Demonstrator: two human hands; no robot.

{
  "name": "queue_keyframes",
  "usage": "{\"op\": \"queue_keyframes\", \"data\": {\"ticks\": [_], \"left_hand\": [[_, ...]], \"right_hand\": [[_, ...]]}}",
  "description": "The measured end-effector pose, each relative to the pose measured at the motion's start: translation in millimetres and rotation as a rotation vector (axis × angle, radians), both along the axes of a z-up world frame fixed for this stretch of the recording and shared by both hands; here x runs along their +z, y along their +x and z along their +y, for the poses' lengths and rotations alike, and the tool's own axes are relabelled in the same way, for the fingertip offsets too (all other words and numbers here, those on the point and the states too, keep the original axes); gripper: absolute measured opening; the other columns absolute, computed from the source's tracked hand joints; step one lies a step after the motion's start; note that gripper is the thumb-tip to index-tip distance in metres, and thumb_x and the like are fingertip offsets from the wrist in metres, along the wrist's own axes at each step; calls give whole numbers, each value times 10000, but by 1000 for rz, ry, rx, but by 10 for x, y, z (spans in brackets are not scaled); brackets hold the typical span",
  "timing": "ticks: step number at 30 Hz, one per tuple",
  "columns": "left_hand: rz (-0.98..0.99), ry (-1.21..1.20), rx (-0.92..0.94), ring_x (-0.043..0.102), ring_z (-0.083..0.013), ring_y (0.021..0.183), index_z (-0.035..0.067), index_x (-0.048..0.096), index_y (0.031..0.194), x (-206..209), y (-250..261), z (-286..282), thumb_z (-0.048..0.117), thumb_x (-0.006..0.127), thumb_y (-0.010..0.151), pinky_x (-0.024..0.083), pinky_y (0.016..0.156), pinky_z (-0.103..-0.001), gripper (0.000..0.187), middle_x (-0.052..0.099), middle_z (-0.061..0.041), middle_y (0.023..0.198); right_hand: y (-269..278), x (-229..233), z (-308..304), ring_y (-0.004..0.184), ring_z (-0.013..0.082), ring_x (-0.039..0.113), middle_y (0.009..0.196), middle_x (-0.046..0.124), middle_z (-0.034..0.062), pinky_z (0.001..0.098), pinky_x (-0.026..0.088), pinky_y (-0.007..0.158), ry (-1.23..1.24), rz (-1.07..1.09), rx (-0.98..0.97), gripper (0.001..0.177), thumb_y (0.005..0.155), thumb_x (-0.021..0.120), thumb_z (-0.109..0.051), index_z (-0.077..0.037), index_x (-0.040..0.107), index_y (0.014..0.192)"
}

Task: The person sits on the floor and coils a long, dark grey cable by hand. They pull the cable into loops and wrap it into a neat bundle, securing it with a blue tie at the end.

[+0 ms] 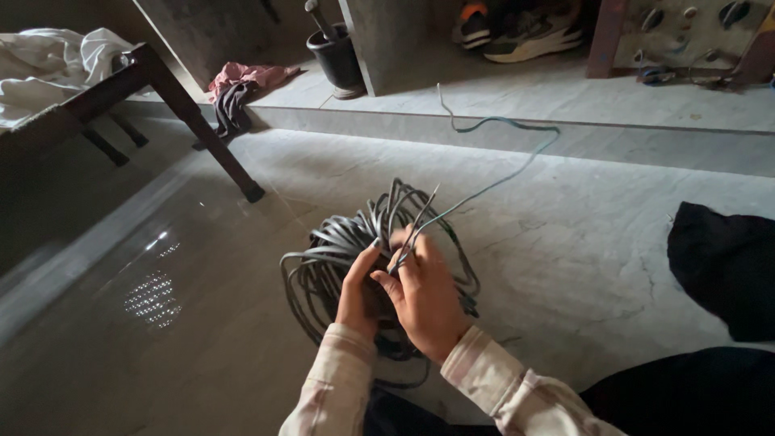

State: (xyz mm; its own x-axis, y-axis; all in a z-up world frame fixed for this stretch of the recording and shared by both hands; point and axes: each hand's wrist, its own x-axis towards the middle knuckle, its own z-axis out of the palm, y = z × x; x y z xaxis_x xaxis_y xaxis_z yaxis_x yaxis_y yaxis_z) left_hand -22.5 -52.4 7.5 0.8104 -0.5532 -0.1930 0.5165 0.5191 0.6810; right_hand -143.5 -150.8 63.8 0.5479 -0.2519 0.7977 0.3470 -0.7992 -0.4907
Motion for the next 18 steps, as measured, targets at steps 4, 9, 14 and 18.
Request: {"op": "queue_keyframes", "data": {"ticks": [4,9,14,18], "left_hand": [[21,87,-35,719,-205,910,109,723,1161,-86,56,32,382,683,896,582,796,-353,382,765,-71,1030],[-157,360,-359,558,-224,683,49,750,1238,-25,330,226,625,715,977,430,538,-340,633,661,-128,912],[-620,1166,-86,691,-281,971,-126,694,1203,258,364,379,590,707,926,523,808,-330,768,720,-236,1093],[-1035,776,317,630,-240,1172,-88,501,1371,41,207,294,414,827,898,442,963,-304,763,651,-181,1285]], "right_hand": [[61,-48,65,900,416,658,1115,635,250,467,532,735,198,60,36,444,979,661,-219,83,503,1264],[159,-132,-1,766,417,680,858,695,187,475,521,632,191,110,52,326,981,662,-237,19,547,1145],[126,-177,-13,788,418,691,873,709,196,481,524,635,210,161,49,305,996,644,-263,2,558,1122],[97,-168,47,770,423,693,848,706,196,483,529,613,238,97,40,312,1004,614,-273,1,539,1134]]}}
